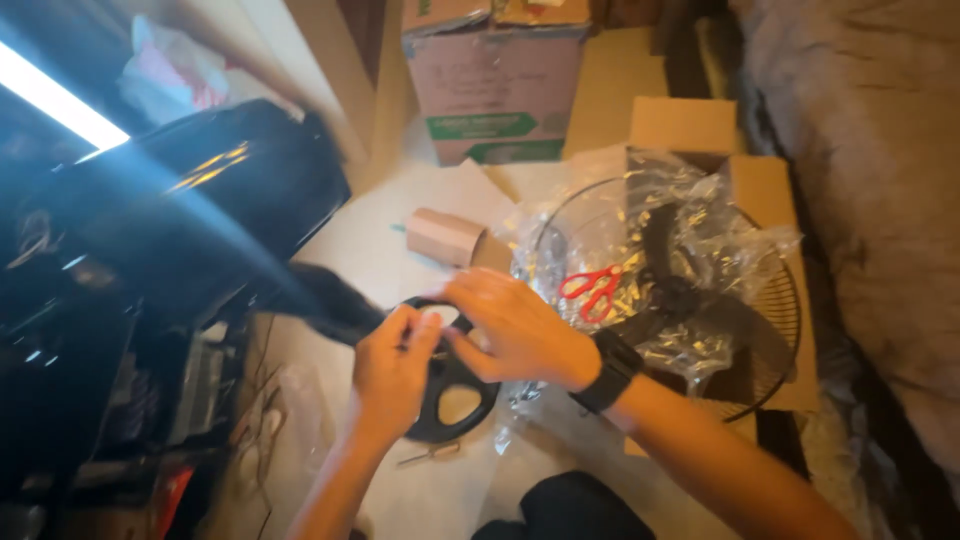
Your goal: The recorder is shown unpacking and assembling a standing electric fan.
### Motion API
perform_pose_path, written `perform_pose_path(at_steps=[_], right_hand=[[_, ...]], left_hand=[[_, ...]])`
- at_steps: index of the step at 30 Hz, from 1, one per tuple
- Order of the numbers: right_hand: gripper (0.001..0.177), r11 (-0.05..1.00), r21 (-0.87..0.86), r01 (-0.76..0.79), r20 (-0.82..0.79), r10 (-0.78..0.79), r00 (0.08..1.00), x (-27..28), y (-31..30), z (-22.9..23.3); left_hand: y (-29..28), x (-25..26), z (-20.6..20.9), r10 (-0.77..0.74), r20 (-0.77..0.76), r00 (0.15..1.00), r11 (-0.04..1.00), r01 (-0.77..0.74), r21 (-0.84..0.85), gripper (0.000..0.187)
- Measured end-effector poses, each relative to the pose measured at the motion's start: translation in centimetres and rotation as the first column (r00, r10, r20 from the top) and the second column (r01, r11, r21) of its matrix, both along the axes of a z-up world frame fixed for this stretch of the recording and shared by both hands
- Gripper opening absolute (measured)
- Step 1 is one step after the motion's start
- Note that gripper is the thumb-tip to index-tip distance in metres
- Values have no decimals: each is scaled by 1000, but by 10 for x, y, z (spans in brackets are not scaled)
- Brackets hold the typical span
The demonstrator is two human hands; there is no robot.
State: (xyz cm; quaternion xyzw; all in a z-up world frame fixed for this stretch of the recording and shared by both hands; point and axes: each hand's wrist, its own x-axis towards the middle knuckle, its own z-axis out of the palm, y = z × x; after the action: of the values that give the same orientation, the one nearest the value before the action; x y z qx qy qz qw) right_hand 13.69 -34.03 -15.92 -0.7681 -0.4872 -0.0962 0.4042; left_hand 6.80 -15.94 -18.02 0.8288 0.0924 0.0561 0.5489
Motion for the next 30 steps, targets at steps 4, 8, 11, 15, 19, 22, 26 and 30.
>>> perform_pose_path(at_steps=[4, 8, 11, 15, 19, 22, 26, 30], right_hand=[[30, 974, -32, 224, -81, -226, 971, -1, -65, -71], [28, 734, -208, 646, 41, -654, 756, 3, -154, -129], [40, 504, -313, 805, 171, -804, 570, -2, -201, -135], [66, 362, -198, 911, 251, -879, 405, 3, -258, -162], [76, 324, -155, 933, 178, -920, 349, 35, -283, -153], [49, 306, -491, 816, -197, -951, 238, 56, -306, -171], [7, 212, -69, 975, 70, -974, 217, 71, -319, -160], [5, 337, 81, 938, 112, -938, 327, 71, -298, -111]], left_hand=[[-22, 21, -34, -138, 45, 989, 983, 131, 126, 21], [-46, 44, -102, -233, 122, 965, 949, 198, 245, 16], [-72, 59, -119, -281, 122, 952, 934, 242, 264, 12], [-116, 78, -130, -342, 131, 931, 921, 304, 242, 11], [-160, 95, -142, -402, 113, 908, 901, 372, 223, 12], [-171, 96, -135, -470, 83, 879, 872, 448, 199, 14], [-158, 92, -117, -496, 88, 864, 856, 470, 216, 14], [-147, 91, -103, -455, 49, 889, 877, 438, 199, 15]])
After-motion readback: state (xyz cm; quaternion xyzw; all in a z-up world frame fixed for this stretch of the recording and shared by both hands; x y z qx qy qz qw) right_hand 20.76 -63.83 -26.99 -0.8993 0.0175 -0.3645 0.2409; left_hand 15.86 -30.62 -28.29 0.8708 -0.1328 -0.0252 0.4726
